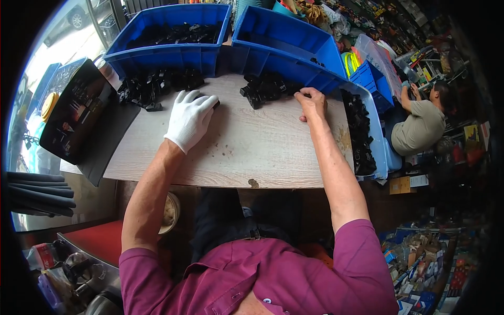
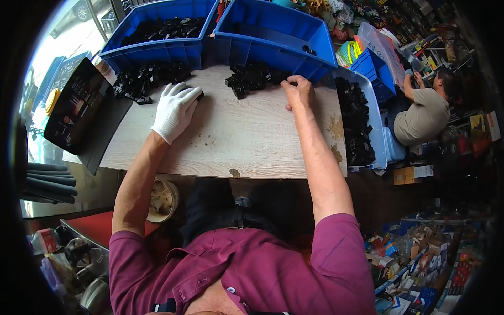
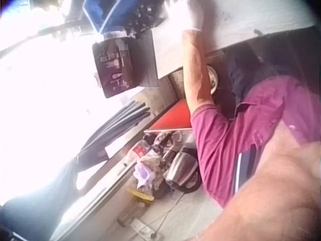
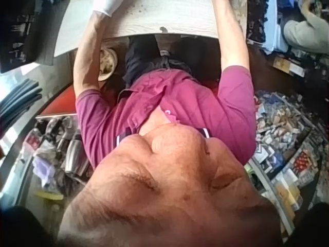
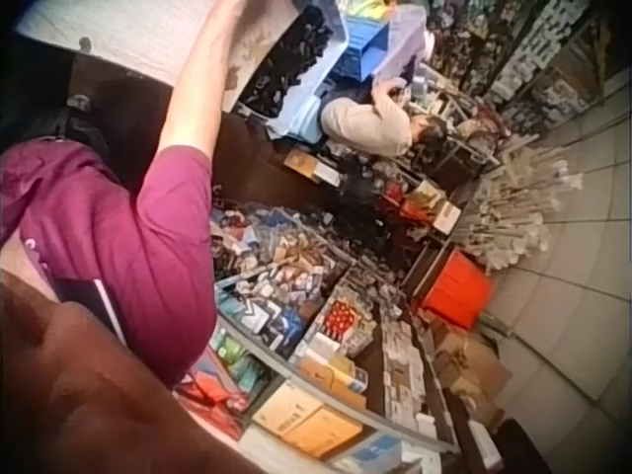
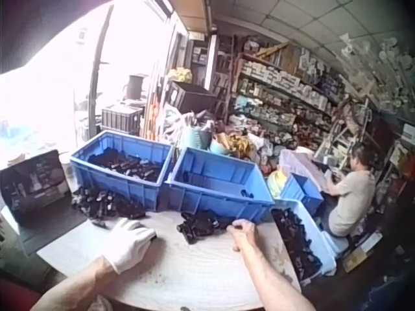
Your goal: Sorting and inspecting small black plastic components at a workshop bench.
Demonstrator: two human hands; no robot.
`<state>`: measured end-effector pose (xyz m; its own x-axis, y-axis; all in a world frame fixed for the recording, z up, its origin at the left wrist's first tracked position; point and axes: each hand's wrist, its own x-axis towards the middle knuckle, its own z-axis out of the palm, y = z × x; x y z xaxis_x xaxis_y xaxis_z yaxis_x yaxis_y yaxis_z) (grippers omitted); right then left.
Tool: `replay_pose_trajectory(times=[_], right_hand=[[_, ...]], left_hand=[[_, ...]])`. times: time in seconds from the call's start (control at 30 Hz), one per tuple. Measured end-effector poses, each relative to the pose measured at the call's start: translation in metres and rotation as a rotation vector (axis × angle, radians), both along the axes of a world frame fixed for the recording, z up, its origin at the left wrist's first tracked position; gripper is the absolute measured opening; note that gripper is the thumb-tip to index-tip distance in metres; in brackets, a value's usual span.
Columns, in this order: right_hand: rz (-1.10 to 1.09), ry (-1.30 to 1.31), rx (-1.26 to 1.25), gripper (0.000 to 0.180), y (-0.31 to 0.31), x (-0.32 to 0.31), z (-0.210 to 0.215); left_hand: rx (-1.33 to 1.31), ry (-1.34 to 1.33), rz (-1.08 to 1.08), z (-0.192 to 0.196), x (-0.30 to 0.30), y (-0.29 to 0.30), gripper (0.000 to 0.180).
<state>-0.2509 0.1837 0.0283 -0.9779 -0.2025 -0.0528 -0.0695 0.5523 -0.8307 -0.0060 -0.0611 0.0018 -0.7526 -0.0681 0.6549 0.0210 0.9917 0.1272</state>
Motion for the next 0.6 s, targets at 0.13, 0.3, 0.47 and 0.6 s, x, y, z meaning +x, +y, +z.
replay_pose_trajectory(times=[0.13, 0.3, 0.47, 0.6], right_hand=[[-0.003, 0.049, 0.023, 0.034, 0.001, -0.002, -0.006], [-0.028, 0.103, -0.008, 0.039, 0.001, -0.002, -0.01], [0.059, 0.121, 0.04, 0.045, -0.007, 0.003, -0.004], [0.079, 0.142, 0.09, 0.045, -0.009, 0.006, -0.002]], left_hand=[[-0.007, -0.018, 0.008, 0.0, 0.001, 0.0, 0.02], [-0.025, -0.012, 0.03, 0.001, 0.002, 0.0, 0.02], [0.031, -0.048, 0.03, -0.001, 0.003, -0.001, 0.023], [0.045, -0.022, 0.023, 0.0, 0.003, -0.002, 0.023]])
